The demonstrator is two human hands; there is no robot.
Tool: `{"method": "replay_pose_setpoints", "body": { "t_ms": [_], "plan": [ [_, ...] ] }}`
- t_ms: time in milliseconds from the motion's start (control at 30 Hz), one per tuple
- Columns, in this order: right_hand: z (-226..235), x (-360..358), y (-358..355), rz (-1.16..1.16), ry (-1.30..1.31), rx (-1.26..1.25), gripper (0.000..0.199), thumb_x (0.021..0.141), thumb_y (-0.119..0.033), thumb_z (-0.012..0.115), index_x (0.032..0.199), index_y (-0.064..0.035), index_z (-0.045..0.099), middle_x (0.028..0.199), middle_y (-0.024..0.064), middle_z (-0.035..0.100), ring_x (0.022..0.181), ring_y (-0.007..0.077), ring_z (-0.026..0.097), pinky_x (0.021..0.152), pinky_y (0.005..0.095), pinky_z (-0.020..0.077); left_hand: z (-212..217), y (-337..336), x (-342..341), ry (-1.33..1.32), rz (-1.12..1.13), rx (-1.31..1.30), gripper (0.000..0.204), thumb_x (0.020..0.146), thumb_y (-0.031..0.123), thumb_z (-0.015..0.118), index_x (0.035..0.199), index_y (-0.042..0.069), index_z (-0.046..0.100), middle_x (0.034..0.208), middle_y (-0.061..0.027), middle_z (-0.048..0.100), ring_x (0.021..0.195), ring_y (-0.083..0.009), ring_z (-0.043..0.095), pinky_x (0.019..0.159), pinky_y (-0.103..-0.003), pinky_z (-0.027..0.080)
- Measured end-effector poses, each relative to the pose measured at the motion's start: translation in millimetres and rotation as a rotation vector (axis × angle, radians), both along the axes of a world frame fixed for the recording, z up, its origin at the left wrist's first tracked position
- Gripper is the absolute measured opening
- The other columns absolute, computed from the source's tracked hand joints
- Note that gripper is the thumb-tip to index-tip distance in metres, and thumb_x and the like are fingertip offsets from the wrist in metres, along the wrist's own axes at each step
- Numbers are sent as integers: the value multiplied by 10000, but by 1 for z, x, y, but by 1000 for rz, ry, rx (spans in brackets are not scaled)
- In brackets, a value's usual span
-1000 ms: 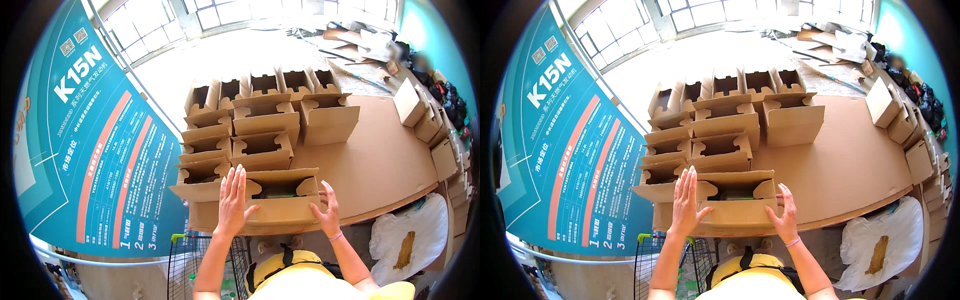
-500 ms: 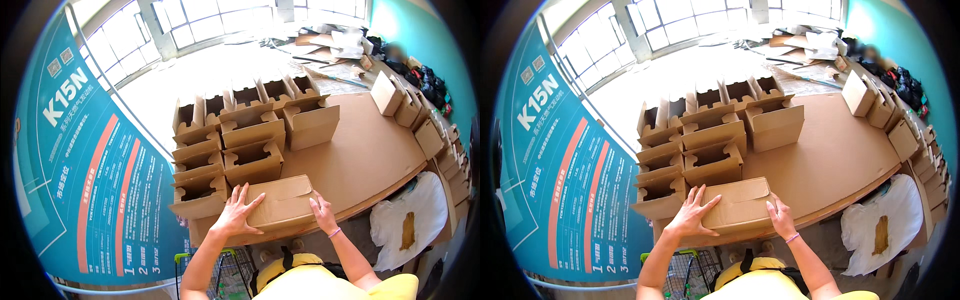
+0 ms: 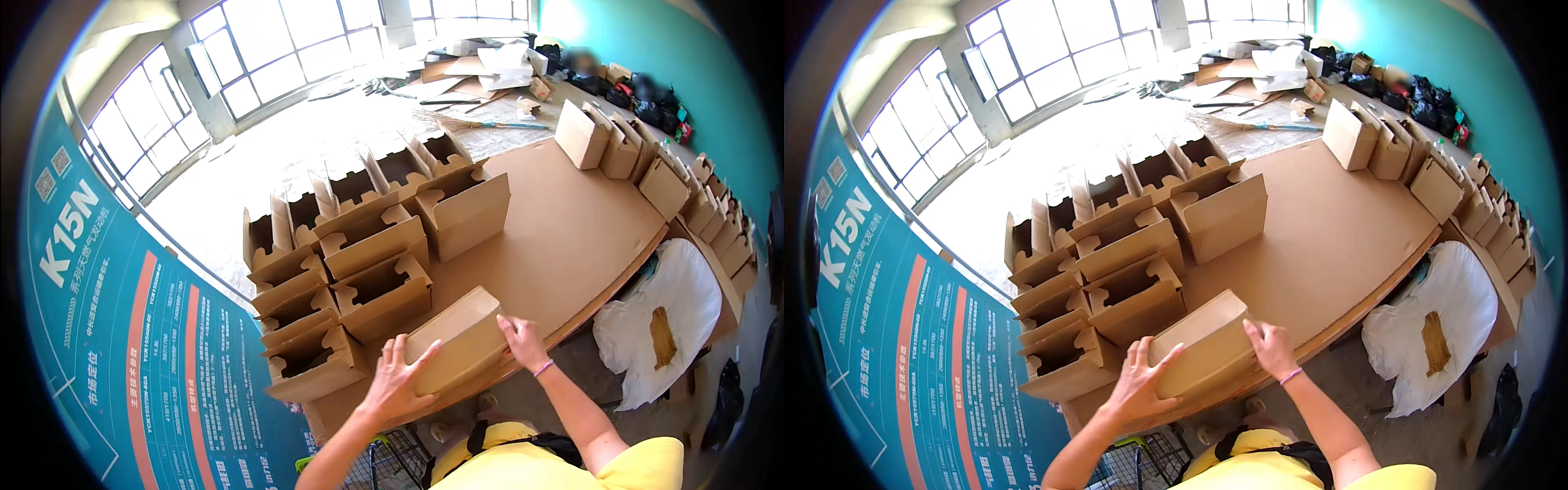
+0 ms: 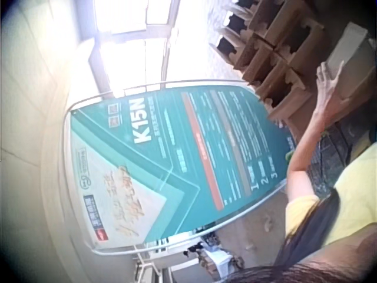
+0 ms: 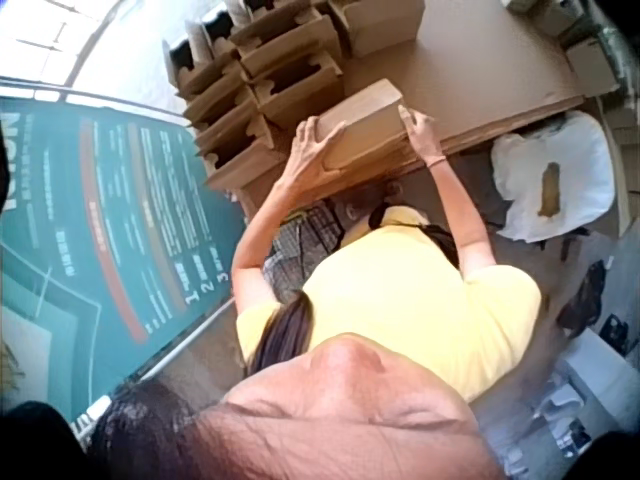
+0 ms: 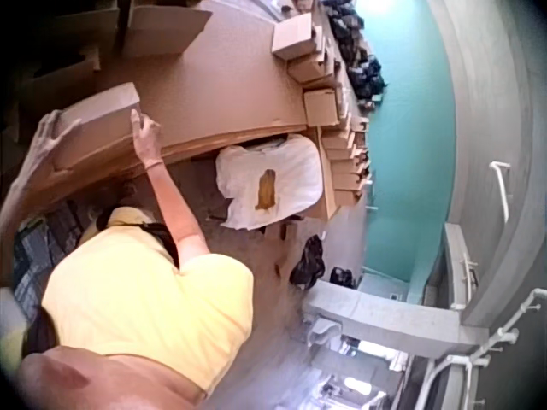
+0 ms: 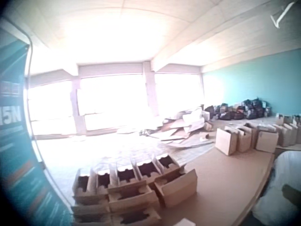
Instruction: The person takes empty plastic bottles from a shopping cart and places them into cardboard boxes on a table, one by one.
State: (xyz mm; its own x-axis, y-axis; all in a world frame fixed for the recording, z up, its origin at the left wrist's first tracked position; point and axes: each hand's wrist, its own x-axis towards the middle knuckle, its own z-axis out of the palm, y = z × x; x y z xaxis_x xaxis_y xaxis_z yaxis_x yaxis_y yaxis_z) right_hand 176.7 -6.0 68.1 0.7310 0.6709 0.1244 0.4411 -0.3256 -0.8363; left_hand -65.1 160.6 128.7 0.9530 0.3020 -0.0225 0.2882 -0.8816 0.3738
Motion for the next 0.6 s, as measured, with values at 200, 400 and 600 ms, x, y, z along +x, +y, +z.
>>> {"method": "replay_pose_setpoints", "body": {
  "t_ms": [200, 400, 600],
  "plan": [
    [4, 71, 2, -226, -274, -176, 494, 952, -431, 540, 856, 37, 668, 737, 270, 631, 734, 428, 641, 675, 469, 508, -10, -31, 73, -80, -39, 4, 911, 685, 409, 782, 1485, 346, 351, 1513, -343, 134, 1342, -571, 224, 1044, -634, 334],
    [-31, 108, -20, -423, -258, -11, 579, 941, -385, 588, 1320, 42, 492, 1109, 296, 632, 915, 370, 677, 800, 415, 523, -22, -35, 142, -186, -17, -26, 895, 668, 384, 783, 1469, 318, 390, 1503, -348, 172, 1322, -558, 249, 999, -624, 353],
    [-43, 116, -14, -372, 212, 196, 792, 962, -422, 568, 1486, 59, 219, 1415, 290, 454, 1302, 328, 480, 1076, 357, 379, -27, -76, 209, -219, 139, -12, 857, 665, 401, 774, 1446, 306, 433, 1510, -341, 184, 1305, -558, 270, 972, -610, 370]
  ]
}}
